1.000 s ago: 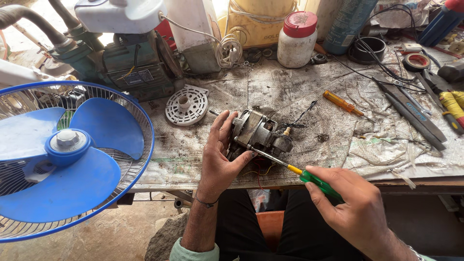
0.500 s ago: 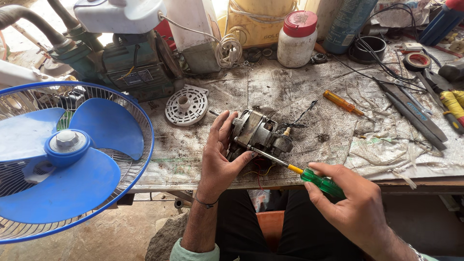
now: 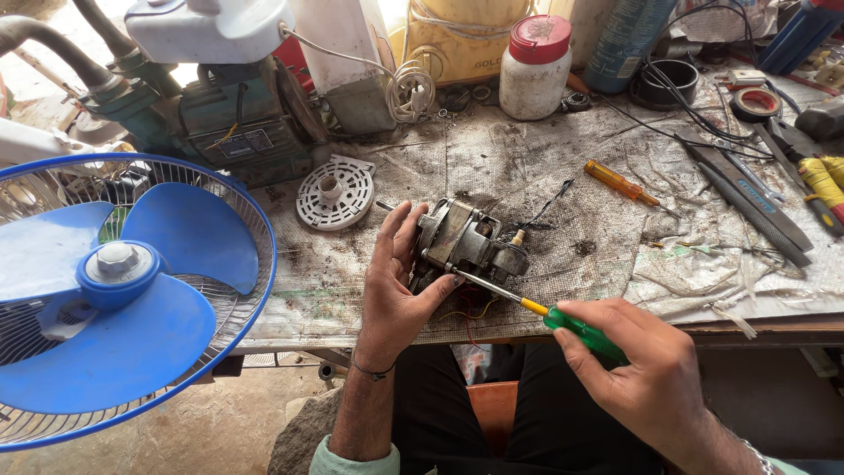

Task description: The person repairs an electric fan motor at a cluttered workbench. They hold the motor housing with one hand and use a screwdriver to loosen and tighten screws on the motor, repositioning the motor and adjusting wires between screwing actions.

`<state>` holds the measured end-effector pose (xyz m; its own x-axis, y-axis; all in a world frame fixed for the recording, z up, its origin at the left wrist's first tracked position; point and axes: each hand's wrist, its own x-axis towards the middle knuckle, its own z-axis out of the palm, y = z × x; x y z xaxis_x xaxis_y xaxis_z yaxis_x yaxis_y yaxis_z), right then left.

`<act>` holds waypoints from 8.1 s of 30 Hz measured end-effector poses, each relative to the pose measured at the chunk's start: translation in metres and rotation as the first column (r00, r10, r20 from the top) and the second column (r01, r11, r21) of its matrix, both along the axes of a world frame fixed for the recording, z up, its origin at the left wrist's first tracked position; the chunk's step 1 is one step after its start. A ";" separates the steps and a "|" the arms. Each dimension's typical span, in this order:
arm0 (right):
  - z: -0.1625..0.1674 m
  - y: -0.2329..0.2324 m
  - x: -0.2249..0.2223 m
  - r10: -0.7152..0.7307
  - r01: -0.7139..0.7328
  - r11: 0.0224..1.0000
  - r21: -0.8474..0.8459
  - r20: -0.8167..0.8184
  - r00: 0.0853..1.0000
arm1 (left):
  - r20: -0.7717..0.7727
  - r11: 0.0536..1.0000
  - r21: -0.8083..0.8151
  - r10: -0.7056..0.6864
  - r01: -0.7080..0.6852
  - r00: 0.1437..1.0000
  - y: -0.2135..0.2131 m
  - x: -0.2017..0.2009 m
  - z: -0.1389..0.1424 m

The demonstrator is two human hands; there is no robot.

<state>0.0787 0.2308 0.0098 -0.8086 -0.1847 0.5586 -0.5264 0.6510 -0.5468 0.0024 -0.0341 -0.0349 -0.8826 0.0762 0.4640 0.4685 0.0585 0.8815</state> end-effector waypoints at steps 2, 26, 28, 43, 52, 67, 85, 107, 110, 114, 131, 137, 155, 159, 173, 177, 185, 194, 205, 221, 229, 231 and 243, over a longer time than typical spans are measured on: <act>0.000 -0.002 0.000 0.018 -0.017 0.999 -0.036 0.029 0.999 | -0.002 1.000 0.013 -0.013 0.013 1.000 -0.001 -0.001 -0.001; -0.004 0.001 0.002 -0.049 0.054 0.998 -0.033 0.146 0.988 | 0.010 0.999 0.039 -0.019 0.019 1.000 0.001 0.001 0.000; -0.005 0.001 0.001 -0.044 0.050 0.998 -0.038 0.139 0.989 | 0.008 0.999 0.039 -0.022 0.022 1.000 0.001 0.001 0.000; -0.011 0.007 -0.003 -0.031 0.052 0.995 -0.081 0.243 0.970 | -0.071 0.999 0.017 -0.042 0.043 0.997 -0.001 0.001 -0.006; -0.006 0.004 -0.004 -0.011 0.031 0.997 -0.075 0.244 0.970 | -0.085 0.999 0.014 -0.045 0.046 0.995 -0.001 0.000 -0.007; -0.010 0.007 -0.005 -0.004 0.022 0.991 -0.135 0.133 0.991 | -0.070 0.999 0.029 -0.039 0.041 0.997 0.000 0.000 -0.005; -0.003 -0.001 -0.001 0.023 -0.014 0.997 -0.078 0.116 0.993 | -0.030 0.996 0.078 -0.050 0.052 0.998 0.000 0.000 -0.004; -0.001 0.001 0.000 -0.020 0.019 1.000 0.007 0.144 0.989 | -0.021 0.996 0.073 -0.054 0.055 0.998 0.000 0.001 -0.004; 0.000 0.001 0.000 -0.061 0.052 0.996 0.069 0.124 0.990 | -0.034 0.996 0.074 -0.049 0.051 0.998 0.001 0.000 -0.004; -0.002 0.000 0.001 0.010 -0.010 1.000 0.000 0.040 0.999 | -0.029 0.996 0.071 -0.049 0.051 0.998 0.001 0.002 -0.003; -0.003 0.003 0.000 -0.027 0.026 1.000 0.007 0.171 0.985 | -0.013 0.995 0.081 -0.051 0.052 0.999 0.001 0.002 -0.002; -0.003 0.004 0.001 -0.012 0.014 1.000 -0.010 0.190 0.982 | -0.013 0.995 0.081 -0.053 0.054 0.998 0.000 0.001 -0.002; -0.005 0.003 0.001 0.015 -0.008 0.999 -0.042 0.163 0.986 | -0.016 0.996 0.078 -0.051 0.052 0.999 0.000 0.000 -0.003; -0.004 0.004 0.000 -0.063 0.069 0.998 -0.008 0.313 0.948 | 0.005 0.993 0.100 -0.062 0.061 0.998 0.000 0.001 -0.004; -0.006 0.004 0.000 -0.018 0.025 0.999 -0.045 0.141 0.990 | -0.009 0.996 0.081 -0.047 0.047 0.999 0.000 0.001 -0.002; -0.006 0.005 -0.001 -0.032 0.039 0.999 -0.025 0.254 0.967 | -0.012 0.994 0.090 -0.054 0.055 0.998 0.000 0.002 -0.002; -0.009 0.007 -0.001 -0.042 0.052 0.998 -0.040 0.224 0.974 | -0.016 0.998 0.055 -0.027 0.028 1.000 0.000 0.002 -0.002; -0.005 0.005 0.000 -0.038 0.046 0.998 -0.051 0.138 0.990 | -0.008 0.998 0.059 -0.029 0.030 1.000 0.001 0.003 0.000; 0.001 0.000 0.002 -0.009 0.015 0.999 -0.039 0.145 0.989 | -0.019 0.996 0.072 -0.044 0.045 0.999 0.000 0.003 0.000; -0.002 0.001 0.002 -0.028 0.032 0.999 -0.024 0.149 0.989 | 0.005 0.998 0.061 -0.023 0.023 1.000 0.001 0.002 0.000; -0.003 0.003 0.002 -0.010 0.014 1.000 -0.026 0.151 0.989 | -0.001 0.997 0.069 -0.038 0.038 0.999 0.000 0.003 0.000; -0.003 0.004 0.002 -0.022 0.023 1.000 -0.003 0.185 0.983 | -0.003 0.997 0.068 -0.034 0.034 0.999 0.000 0.003 0.000; -0.006 0.005 0.001 -0.008 0.008 1.000 0.001 0.192 0.981 | -0.009 0.999 0.045 -0.021 0.021 1.000 -0.001 0.002 -0.002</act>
<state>0.0798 0.2358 0.0035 -0.9022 -0.1779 0.3930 -0.4066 0.6552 -0.6367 0.0045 -0.0348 -0.0365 -0.8769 0.0735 0.4751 0.4769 0.0091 0.8789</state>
